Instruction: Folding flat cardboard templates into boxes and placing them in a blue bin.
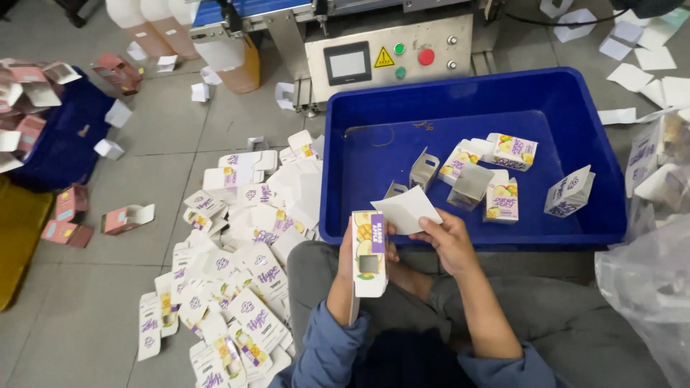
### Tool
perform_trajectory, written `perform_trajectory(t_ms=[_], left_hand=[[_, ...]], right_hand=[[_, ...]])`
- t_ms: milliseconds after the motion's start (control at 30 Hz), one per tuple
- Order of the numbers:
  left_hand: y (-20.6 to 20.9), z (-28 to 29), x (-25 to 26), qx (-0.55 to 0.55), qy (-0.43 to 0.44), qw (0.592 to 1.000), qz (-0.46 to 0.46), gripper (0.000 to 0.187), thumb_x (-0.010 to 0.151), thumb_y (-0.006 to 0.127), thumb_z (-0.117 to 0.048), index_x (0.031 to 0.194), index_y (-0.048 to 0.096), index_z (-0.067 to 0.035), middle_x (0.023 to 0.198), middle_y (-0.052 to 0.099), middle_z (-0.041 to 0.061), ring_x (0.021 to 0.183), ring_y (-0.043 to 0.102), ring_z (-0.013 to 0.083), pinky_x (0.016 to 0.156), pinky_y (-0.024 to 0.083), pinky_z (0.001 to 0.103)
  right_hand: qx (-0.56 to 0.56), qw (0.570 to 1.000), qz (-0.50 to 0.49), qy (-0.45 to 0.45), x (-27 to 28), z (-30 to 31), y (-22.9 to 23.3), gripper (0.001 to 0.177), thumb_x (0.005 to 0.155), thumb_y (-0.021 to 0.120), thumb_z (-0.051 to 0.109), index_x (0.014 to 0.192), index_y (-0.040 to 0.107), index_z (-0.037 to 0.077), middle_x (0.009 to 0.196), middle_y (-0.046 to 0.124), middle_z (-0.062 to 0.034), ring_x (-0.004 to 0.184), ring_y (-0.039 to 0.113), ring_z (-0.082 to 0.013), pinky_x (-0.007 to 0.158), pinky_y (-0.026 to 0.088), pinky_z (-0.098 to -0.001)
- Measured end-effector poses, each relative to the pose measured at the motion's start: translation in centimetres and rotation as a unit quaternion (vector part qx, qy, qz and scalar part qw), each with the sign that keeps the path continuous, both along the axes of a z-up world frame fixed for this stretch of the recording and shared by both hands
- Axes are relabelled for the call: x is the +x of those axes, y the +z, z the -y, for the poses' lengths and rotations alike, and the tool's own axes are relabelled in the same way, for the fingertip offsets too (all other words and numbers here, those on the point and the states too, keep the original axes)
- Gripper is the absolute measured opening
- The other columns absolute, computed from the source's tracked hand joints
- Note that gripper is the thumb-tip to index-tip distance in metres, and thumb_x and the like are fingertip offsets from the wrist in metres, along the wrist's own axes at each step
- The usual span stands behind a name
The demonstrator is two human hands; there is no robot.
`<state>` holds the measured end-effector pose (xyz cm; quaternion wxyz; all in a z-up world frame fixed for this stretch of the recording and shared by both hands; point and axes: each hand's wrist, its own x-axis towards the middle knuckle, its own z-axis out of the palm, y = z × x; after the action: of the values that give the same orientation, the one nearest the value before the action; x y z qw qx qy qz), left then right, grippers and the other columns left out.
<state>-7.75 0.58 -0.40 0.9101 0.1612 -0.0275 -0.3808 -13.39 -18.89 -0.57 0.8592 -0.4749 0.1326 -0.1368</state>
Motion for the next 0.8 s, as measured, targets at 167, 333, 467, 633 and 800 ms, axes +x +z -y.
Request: perform_trajectory(t_ms=[167, 333, 467, 633, 800], left_hand=[[-1.5, -1.7, -0.9, -0.148, -0.107, 0.983, 0.029, 0.074, 0.097, 0.049, -0.062, 0.129, 0.052, 0.004, 0.12, 0.051, 0.028, 0.081, 0.063, 0.0442, 0.083, 0.057, 0.063], [-1.7, -1.3, -3.0, -0.172, -0.145, 0.974, 0.034, 0.076, 0.093, 0.055, -0.062, 0.128, 0.05, 0.005, 0.114, 0.048, 0.025, 0.08, 0.064, 0.0431, 0.088, 0.056, 0.061], [0.5, -1.5, -3.5, -0.059, -0.107, 0.991, 0.061, 0.073, 0.1, 0.039, -0.064, 0.126, 0.054, 0.002, 0.109, 0.055, 0.026, 0.075, 0.066, 0.0419, 0.082, 0.058, 0.058], [2.9, -2.2, -3.4, 0.072, -0.091, 0.989, 0.087, 0.087, 0.099, 0.031, -0.073, 0.115, 0.058, 0.007, 0.077, 0.064, 0.025, 0.068, 0.071, 0.0386, 0.078, 0.058, 0.05], [2.6, -2.3, -3.8, 0.092, -0.024, 0.995, -0.008, 0.062, 0.106, 0.04, -0.051, 0.11, 0.065, 0.006, 0.078, 0.07, 0.016, 0.054, 0.065, 0.0215, 0.047, 0.055, 0.03]], right_hand=[[0.041, 0.997, -0.03, 0.063, -0.8, -1.1, 2.1, 0.034, 0.095, 0.067, 0.015, 0.126, 0.066, 0.001, 0.102, 0.075, -0.018, 0.083, 0.076, -0.0273, 0.073, 0.064, -0.0441], [0.037, 0.993, -0.052, 0.1, -1.2, -2.5, 2.5, 0.047, 0.098, 0.061, 0.014, 0.142, 0.048, 0.01, 0.089, 0.069, -0.0177, 0.063, 0.075, -0.0302, 0.059, 0.064, -0.0422], [-0.08, 0.993, -0.051, 0.071, -2.3, -3.8, 4.4, 0.029, 0.098, 0.064, 0.017, 0.126, 0.069, 0.013, 0.109, 0.071, -0.0065, 0.079, 0.068, -0.0183, 0.071, 0.06, -0.0332], [-0.196, 0.976, -0.007, 0.094, -1.8, -4.1, 2.1, 0.037, 0.102, 0.054, 0.026, 0.127, 0.076, 0.011, 0.109, 0.076, -0.0093, 0.104, 0.062, -0.0194, 0.1, 0.049, -0.0374], [-0.196, 0.975, 0.036, 0.095, -1.2, -4.2, 1.6, 0.052, 0.092, 0.068, 0.015, 0.141, 0.056, 0.002, 0.125, 0.07, -0.0121, 0.105, 0.067, -0.0177, 0.089, 0.053, -0.0275]])
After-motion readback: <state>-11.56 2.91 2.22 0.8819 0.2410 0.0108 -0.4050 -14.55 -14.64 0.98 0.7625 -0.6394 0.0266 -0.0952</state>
